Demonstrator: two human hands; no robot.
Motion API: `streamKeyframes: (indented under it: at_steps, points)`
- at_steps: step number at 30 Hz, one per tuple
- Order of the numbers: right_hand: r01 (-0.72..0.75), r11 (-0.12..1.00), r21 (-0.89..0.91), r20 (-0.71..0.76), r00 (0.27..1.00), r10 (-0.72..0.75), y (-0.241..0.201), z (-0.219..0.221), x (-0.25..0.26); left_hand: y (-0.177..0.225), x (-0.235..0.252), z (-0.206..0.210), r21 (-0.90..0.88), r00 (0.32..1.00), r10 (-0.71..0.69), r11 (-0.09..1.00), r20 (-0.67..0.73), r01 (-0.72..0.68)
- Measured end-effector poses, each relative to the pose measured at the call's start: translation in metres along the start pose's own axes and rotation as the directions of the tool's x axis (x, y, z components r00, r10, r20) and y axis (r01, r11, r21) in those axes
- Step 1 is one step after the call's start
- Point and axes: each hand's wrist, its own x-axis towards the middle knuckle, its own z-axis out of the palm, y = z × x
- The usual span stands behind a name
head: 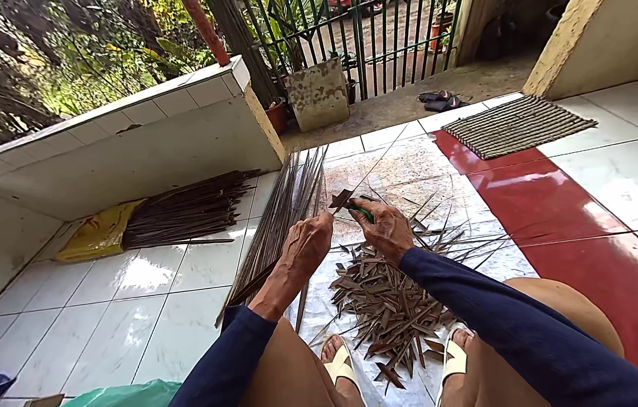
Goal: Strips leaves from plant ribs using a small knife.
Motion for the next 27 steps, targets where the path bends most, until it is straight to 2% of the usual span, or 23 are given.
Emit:
streamKeyframes:
  at_steps: [3, 7, 10, 13, 15, 19, 22, 27]
  points:
    - [-0.062, 0.998, 0.022, -0.026, 0.998, 0.063, 0.015, -0.007, 0.012, 0.001, -0.003, -0.003, -0.019, 1.000, -0.005, 1.000, 0.029, 0.006]
    - [-0.143, 0.988, 0.056, -0.143, 0.978, 0.150, 0.035, -0.026, 0.029, -0.006, -0.004, -0.006, -0.089, 0.997, -0.029, 0.995, 0.065, 0.035]
    - [-0.014, 0.986, 0.165, -0.157, 0.987, 0.041, 0.034, -0.029, 0.027, -0.014, -0.002, -0.008, -0.176, 0.989, -0.090, 0.978, 0.114, 0.109]
    - [0.102, 0.958, 0.267, -0.041, 0.995, -0.095, 0.018, -0.017, 0.009, -0.022, 0.001, -0.006, -0.297, 0.987, -0.122, 0.944, 0.102, 0.147]
    - [0.122, 0.941, 0.314, 0.040, 0.989, -0.142, 0.013, -0.009, 0.002, -0.025, 0.003, -0.005, -0.398, 0.987, -0.125, 0.904, 0.100, 0.155]
    - [0.119, 0.922, 0.368, 0.116, 0.978, -0.172, 0.012, -0.005, 0.000, -0.023, 0.004, -0.008, -0.645, 0.989, -0.111, 0.750, 0.096, 0.147]
    - [0.113, 0.944, 0.310, 0.107, 0.982, -0.153, 0.011, -0.004, 0.001, -0.027, 0.005, -0.008, -0.750, 0.984, -0.084, 0.638, 0.159, 0.176]
    - [0.126, 0.969, 0.210, -0.006, 0.992, -0.128, 0.013, 0.001, 0.004, -0.029, 0.005, -0.008, -0.819, 0.974, -0.070, 0.529, 0.217, 0.221]
